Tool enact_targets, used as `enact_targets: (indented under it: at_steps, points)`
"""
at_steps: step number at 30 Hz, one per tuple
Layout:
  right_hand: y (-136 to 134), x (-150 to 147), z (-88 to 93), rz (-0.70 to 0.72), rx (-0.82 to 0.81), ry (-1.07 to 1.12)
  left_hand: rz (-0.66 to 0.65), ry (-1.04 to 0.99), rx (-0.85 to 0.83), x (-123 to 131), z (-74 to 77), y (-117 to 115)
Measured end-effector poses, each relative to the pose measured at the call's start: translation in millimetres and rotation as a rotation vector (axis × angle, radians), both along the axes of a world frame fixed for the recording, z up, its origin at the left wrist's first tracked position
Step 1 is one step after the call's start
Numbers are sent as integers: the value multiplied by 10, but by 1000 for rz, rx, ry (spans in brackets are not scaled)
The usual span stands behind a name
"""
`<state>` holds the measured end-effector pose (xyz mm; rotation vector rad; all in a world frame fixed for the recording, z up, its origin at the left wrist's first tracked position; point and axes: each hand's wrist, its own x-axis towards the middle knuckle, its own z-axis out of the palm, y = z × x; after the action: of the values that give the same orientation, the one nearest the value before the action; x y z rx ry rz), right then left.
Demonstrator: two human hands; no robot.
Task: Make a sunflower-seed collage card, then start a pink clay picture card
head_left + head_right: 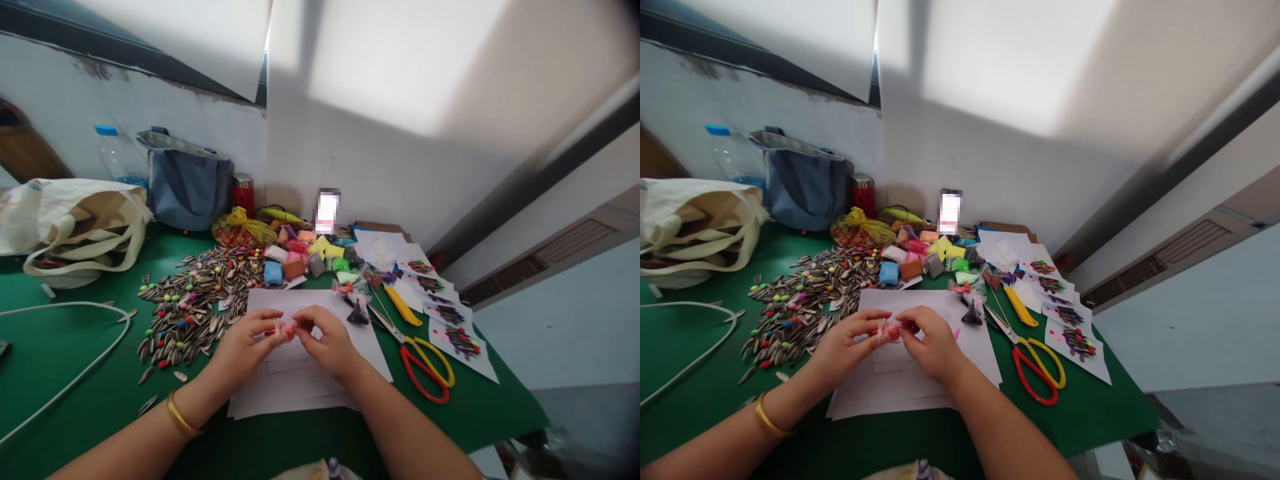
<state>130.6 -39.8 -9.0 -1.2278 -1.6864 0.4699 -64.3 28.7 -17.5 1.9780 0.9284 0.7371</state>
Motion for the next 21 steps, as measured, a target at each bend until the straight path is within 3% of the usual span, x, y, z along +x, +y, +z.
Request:
enact_targets:
  at_steps: [11, 15, 18, 21]
  points:
    - [2, 41, 83, -17, 58, -115, 107, -71, 74, 12, 19, -36]
    - [11, 85, 71, -116, 74, -164, 174, -91, 71, 3, 59, -27]
    - [69, 216, 18, -263, 50, -130, 200, -143, -44, -4, 101, -6]
    - [156, 417, -64, -418, -10, -92, 190, -280, -291, 15, 146, -11]
